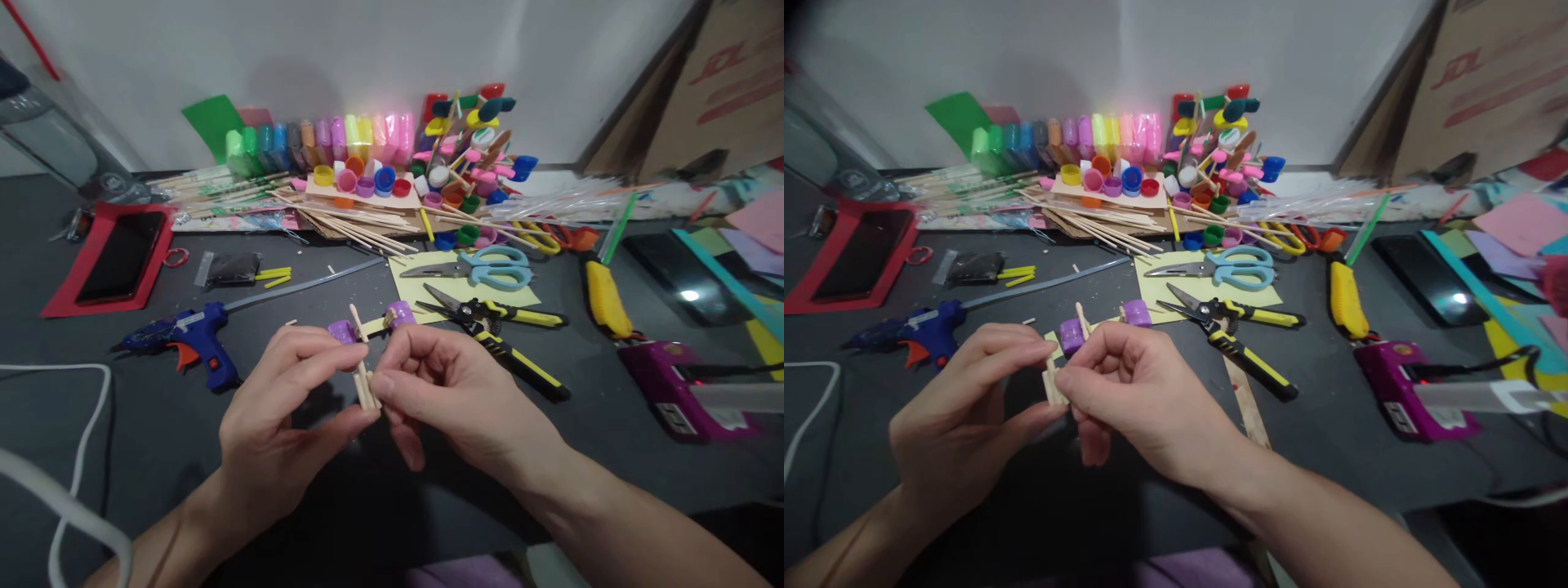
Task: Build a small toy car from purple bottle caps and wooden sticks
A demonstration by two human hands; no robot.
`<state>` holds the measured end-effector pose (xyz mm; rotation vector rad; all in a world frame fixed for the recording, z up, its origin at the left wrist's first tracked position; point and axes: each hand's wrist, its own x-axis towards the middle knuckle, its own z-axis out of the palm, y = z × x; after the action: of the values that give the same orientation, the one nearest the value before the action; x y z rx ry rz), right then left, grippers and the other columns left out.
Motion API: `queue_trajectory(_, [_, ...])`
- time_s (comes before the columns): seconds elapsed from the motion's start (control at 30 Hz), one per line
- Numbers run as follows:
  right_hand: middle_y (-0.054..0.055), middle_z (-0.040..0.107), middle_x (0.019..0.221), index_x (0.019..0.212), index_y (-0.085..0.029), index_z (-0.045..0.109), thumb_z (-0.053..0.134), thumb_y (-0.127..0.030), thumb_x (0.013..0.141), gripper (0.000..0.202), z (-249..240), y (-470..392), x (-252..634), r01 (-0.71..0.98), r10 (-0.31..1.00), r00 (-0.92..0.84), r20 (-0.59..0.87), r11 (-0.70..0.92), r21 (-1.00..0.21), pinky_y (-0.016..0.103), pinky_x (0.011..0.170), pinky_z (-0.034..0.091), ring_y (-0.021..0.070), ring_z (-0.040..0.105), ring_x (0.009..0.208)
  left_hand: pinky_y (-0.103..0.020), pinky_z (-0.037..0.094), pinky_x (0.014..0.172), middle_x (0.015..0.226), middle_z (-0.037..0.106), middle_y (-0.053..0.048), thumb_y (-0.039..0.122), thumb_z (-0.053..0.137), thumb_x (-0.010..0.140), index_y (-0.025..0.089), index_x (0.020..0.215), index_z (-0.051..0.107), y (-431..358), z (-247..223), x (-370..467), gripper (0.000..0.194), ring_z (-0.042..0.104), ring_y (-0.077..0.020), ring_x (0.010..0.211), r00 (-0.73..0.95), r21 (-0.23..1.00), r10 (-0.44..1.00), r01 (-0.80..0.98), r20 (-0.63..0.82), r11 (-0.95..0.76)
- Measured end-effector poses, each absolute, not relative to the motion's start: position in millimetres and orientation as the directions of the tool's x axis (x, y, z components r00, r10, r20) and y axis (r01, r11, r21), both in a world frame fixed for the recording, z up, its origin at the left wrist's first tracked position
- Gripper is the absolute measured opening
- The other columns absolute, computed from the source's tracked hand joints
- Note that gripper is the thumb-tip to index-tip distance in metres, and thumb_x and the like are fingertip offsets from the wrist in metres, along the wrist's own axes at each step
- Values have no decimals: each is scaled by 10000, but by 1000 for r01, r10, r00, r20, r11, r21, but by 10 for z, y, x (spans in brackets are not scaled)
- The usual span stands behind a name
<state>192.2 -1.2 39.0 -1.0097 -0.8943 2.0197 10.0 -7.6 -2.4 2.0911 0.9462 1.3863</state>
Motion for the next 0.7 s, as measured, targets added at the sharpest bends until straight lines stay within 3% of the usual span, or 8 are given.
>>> queue_trajectory(0.33, [-77, 581, 476, 715, -181, 569, 816, -281, 750, 269, 368, -13, 1917, -301, 814, -462, -352, -517, -802, 147, 390, 423, 72, 545, 371, -380, 522, 823, 1040, 659, -67, 161, 755, 829, 232, 1254, 639, -84, -20, 100, 447, 614, -221, 978, 273, 704, 753, 269, 598, -657])
queue_trajectory(0.53, [-69, 591, 510, 729, -182, 568, 789, -356, 796, 289, 389, -1, 1944, -238, 815, -460, -352, -496, -835, 157, 407, 423, 71, 549, 384, -381, 512, 841, 1035, 657, -64, 132, 757, 822, 239, 1276, 636, -68, -19, 96, 483, 607, -221, 985, 274, 712, 752, 248, 600, -658])
queue_trajectory(0.7, [-62, 580, 617, 791, -175, 609, 733, -425, 856, 287, 418, 84, 2070, -105, 897, -354, -264, -319, -942, 162, 428, 409, 52, 524, 434, -357, 491, 906, 1069, 642, -48, 106, 729, 837, 247, 1292, 623, -46, 7, 80, 488, 585, -205, 1041, 314, 726, 768, 264, 558, -635])
